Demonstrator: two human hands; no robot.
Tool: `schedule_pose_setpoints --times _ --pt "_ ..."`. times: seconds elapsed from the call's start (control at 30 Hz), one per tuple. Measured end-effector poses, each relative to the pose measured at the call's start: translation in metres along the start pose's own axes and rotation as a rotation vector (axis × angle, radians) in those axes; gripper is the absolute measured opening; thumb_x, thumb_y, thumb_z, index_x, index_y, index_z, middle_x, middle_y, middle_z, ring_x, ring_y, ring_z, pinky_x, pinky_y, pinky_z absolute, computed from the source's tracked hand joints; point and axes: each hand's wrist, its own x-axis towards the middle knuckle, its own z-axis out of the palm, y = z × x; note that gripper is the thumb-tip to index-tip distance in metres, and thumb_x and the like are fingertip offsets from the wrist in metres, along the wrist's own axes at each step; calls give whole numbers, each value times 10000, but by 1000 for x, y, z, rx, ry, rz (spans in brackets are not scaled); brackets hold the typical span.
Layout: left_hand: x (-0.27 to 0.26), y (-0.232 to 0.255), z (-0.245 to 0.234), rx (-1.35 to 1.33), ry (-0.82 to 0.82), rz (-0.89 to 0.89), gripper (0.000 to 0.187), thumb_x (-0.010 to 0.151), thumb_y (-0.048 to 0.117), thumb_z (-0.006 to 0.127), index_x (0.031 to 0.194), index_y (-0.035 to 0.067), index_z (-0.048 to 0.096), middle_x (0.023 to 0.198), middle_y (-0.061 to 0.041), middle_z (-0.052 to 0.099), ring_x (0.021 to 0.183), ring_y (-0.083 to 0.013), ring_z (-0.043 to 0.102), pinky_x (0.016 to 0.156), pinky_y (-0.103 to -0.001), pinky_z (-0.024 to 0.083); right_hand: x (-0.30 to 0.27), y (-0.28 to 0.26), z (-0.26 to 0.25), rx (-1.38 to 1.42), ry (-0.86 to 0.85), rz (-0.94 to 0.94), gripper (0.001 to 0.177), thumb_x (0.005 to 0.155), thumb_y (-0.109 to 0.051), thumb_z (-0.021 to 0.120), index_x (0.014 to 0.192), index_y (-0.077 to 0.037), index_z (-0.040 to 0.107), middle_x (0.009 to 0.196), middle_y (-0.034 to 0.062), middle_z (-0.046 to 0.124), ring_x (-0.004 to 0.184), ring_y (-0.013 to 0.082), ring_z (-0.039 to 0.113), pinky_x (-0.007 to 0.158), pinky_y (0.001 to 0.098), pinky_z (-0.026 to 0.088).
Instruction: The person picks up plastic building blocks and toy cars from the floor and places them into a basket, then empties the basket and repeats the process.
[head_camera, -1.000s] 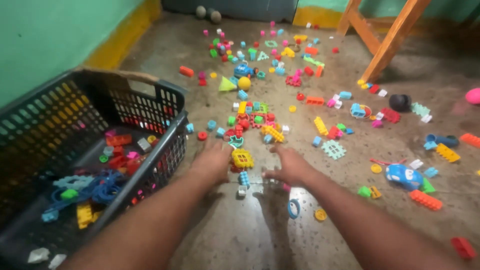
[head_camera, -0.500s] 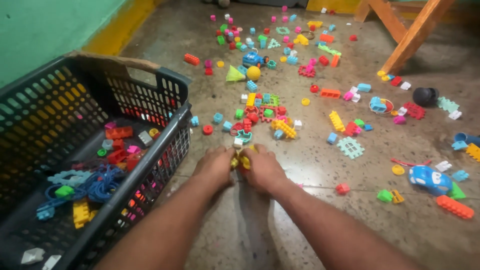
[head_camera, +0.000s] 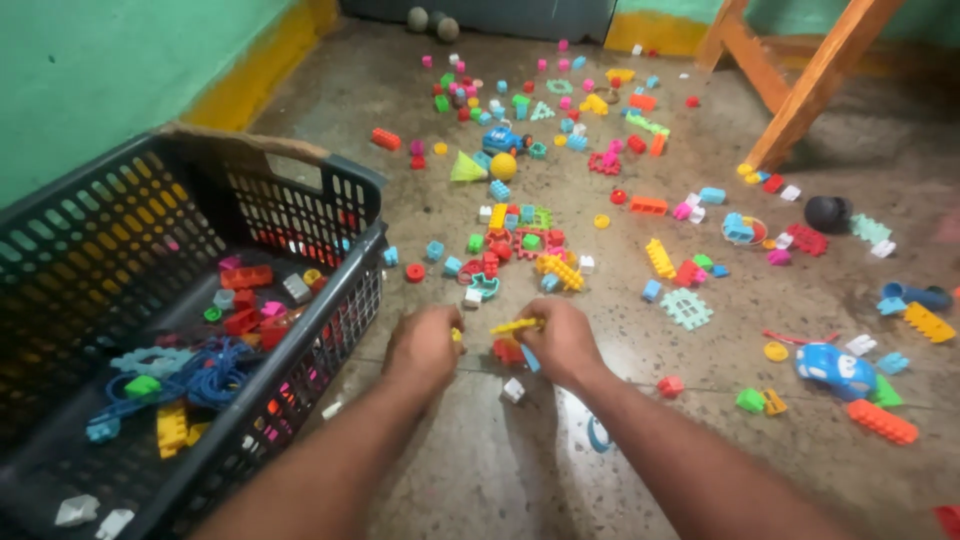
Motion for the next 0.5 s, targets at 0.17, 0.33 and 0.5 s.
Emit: schedule_pose_setpoints --times 0.17,0.33,0.5 --pt "-7 22 -45 -36 99 187 317 783 199 829 1089 176 751 1146 -110 709 1134 -330 644 971 -447 507 2 -14 -26 167 107 48 204 802 -164 801 982 -71 776 865 112 764 785 212 716 718 363 548" --pt "-26 57 -137 6 146 382 277 784 213 832 1050 168 769 1108 -121 691 1108 -334 636 958 -445 505 1 -71 -59 441 116 12 172 848 -128 778 982 -20 778 828 56 737 720 113 619 633 311 496" --pt "-51 41 -232 18 205 415 257 716 96 807 966 151 795 1108 -145 617 1039 -334 652 903 -406 548 -2 -160 -81 664 5 -80 185 876 -97 734 1040 -15 755 839 53 738 690 94 665 620 282 522"
